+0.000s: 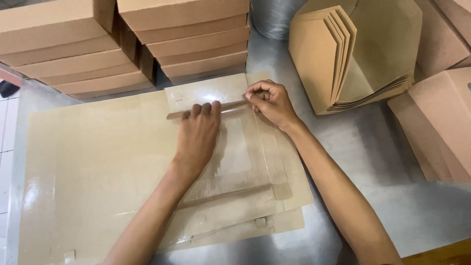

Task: The person folds flat cardboard sheets into boxes with clear plastic windows. They align the flaps, fold along pre-scored lines, and press the edges to form the box shape. The finished box is placed on a stack of completed units.

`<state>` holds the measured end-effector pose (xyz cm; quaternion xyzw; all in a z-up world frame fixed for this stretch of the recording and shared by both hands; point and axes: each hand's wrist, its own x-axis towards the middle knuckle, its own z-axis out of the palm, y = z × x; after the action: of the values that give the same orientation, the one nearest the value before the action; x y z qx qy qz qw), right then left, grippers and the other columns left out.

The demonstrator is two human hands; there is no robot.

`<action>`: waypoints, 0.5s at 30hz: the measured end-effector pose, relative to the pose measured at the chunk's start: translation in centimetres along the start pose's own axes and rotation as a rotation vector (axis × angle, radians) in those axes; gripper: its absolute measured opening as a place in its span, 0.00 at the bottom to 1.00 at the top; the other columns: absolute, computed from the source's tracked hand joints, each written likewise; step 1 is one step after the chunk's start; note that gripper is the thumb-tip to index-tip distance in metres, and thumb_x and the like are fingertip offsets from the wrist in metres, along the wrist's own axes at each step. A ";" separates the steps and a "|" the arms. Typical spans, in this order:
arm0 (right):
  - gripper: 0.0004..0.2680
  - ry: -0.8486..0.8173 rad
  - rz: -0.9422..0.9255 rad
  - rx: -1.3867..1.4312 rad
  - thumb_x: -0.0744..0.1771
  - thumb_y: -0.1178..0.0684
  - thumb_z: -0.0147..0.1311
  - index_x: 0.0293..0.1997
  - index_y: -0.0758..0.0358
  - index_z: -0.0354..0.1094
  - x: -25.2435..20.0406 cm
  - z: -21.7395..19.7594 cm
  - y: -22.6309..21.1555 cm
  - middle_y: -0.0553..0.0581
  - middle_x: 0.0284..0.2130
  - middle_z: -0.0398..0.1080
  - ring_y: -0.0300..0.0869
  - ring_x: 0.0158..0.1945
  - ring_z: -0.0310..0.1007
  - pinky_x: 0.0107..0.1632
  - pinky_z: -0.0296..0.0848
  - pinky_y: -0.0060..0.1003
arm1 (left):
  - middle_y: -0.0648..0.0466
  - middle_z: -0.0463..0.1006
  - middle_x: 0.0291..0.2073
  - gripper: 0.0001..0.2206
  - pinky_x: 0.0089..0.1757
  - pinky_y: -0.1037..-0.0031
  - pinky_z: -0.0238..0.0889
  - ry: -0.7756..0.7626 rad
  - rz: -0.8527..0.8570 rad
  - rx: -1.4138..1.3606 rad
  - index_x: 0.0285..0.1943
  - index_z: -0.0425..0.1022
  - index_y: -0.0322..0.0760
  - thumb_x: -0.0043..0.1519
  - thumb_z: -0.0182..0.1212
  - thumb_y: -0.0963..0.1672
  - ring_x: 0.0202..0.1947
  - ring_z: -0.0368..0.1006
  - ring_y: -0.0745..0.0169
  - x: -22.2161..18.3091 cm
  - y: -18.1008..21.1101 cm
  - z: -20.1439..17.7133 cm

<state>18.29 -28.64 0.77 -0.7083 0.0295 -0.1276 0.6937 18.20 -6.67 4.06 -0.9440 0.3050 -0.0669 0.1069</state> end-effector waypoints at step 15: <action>0.08 -0.250 -0.057 -0.420 0.63 0.63 0.60 0.43 0.65 0.79 -1.3 0.2 -5.0 0.60 0.33 0.73 0.37 0.35 0.69 0.36 0.71 0.26 | 0.45 0.57 0.74 0.26 0.67 0.47 0.40 0.005 0.064 -0.402 0.77 0.57 0.37 0.73 0.39 0.53 0.74 0.51 0.47 -5.4 0.3 -0.2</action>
<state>16.39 -27.96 5.57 -0.8477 -0.0508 -0.0494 0.5257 13.62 -3.72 3.85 -0.9360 0.3422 -0.0036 -0.0826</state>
